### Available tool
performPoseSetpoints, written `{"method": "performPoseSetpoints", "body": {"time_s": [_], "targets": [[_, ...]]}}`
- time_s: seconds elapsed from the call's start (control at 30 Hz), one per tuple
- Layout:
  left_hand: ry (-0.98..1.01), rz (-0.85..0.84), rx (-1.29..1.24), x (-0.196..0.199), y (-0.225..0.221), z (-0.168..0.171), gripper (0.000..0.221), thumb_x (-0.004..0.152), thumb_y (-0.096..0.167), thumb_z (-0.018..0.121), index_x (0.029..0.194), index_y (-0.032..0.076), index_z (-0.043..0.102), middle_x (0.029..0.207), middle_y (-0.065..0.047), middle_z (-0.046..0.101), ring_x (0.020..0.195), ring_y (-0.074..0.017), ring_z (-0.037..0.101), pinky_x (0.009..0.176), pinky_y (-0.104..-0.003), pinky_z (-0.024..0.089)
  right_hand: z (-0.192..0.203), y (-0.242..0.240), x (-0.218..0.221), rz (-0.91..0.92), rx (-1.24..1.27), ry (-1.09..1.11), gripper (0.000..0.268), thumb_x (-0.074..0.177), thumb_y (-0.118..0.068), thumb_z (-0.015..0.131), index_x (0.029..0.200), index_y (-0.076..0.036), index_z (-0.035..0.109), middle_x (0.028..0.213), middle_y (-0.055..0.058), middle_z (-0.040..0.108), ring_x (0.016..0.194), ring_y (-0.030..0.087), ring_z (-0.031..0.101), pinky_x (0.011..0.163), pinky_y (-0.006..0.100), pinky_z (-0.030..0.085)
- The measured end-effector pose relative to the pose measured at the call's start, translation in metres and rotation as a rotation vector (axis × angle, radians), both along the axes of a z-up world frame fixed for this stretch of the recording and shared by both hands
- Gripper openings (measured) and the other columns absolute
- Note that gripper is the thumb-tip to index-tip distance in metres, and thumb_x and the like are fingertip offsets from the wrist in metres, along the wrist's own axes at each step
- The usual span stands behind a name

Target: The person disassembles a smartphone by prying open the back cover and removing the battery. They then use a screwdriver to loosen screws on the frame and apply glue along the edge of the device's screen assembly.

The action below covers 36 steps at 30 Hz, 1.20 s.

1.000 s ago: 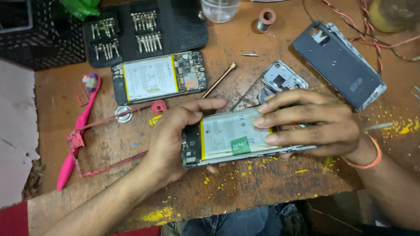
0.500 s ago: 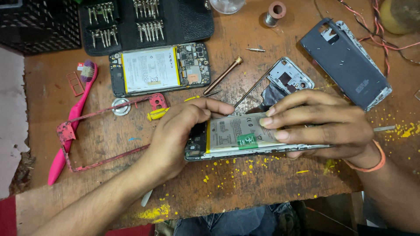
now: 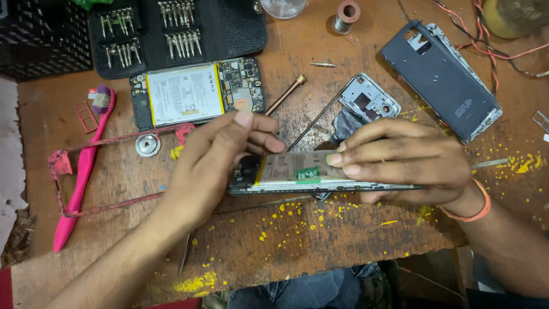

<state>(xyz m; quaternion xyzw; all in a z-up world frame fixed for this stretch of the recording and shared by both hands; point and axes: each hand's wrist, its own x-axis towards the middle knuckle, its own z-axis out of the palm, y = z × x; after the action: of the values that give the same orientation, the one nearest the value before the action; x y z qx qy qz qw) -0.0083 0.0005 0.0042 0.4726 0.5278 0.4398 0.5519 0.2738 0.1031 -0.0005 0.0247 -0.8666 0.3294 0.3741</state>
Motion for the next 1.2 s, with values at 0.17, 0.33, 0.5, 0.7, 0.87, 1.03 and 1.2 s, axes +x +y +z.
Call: {"method": "performPoseSetpoints", "body": {"time_s": [0.17,0.33,0.5,0.7,0.87,1.03,1.2], "targets": [[0.097,-0.104,0.221,0.0,-0.004,0.015,0.065,0.106,0.056,0.043,0.128,-0.001,0.066,0.118,-0.012,0.074,0.114,-0.0207,0.069,0.101,-0.032,0.053,0.0,0.002,0.001,-0.039,0.015,-0.015,0.033,0.088,-0.024,0.077,0.112,-0.003,0.071,0.111,0.014,0.075,0.105,0.033,0.075,0.086,0.04,0.067],[0.437,-0.155,0.475,0.004,-0.011,0.026,0.058,0.092,0.051,0.065,0.125,0.003,0.066,0.124,-0.013,0.072,0.12,-0.0251,0.068,0.105,-0.038,0.051,0.006,0.001,-0.001,-0.051,-0.004,0.008,0.032,0.086,-0.025,0.076,0.11,-0.005,0.071,0.108,0.013,0.075,0.102,0.033,0.074,0.083,0.041,0.067],[0.548,-0.154,0.604,0.008,-0.014,0.029,0.056,0.082,0.034,0.086,0.125,0.003,0.067,0.128,-0.013,0.073,0.118,-0.0284,0.073,0.103,-0.041,0.056,0.011,0.001,-0.003,-0.053,0.017,0.013,0.032,0.086,-0.028,0.073,0.109,-0.006,0.07,0.105,0.013,0.074,0.101,0.033,0.073,0.082,0.04,0.066],[0.492,-0.158,0.601,0.008,-0.016,0.03,0.053,0.086,0.029,0.083,0.128,0.001,0.065,0.131,-0.015,0.072,0.12,-0.0282,0.073,0.104,-0.039,0.058,0.015,0.001,-0.003,-0.048,0.04,-0.012,0.032,0.088,-0.029,0.072,0.111,-0.006,0.068,0.106,0.013,0.073,0.102,0.033,0.072,0.084,0.042,0.065],[0.486,-0.169,0.588,0.007,-0.018,0.027,0.054,0.087,0.032,0.078,0.13,0.001,0.065,0.132,-0.015,0.071,0.121,-0.0267,0.073,0.104,-0.038,0.059,0.014,0.002,-0.002,-0.041,0.043,-0.038,0.032,0.088,-0.031,0.071,0.111,-0.009,0.068,0.107,0.012,0.073,0.104,0.033,0.072,0.084,0.041,0.065],[0.483,-0.175,0.58,0.007,-0.018,0.024,0.053,0.088,0.032,0.077,0.13,0.002,0.066,0.132,-0.015,0.071,0.121,-0.0266,0.073,0.103,-0.038,0.06,0.012,0.003,-0.001,-0.037,0.05,-0.04,0.032,0.088,-0.031,0.071,0.111,-0.008,0.068,0.107,0.013,0.073,0.104,0.033,0.072,0.084,0.041,0.065],[0.473,-0.167,0.571,0.008,-0.017,0.022,0.053,0.087,0.033,0.077,0.129,0.002,0.066,0.133,-0.016,0.071,0.12,-0.0271,0.074,0.102,-0.039,0.061,0.013,0.002,-0.002,-0.038,0.037,-0.041,0.032,0.088,-0.031,0.071,0.111,-0.009,0.068,0.107,0.012,0.073,0.104,0.033,0.072,0.084,0.041,0.065]]}}
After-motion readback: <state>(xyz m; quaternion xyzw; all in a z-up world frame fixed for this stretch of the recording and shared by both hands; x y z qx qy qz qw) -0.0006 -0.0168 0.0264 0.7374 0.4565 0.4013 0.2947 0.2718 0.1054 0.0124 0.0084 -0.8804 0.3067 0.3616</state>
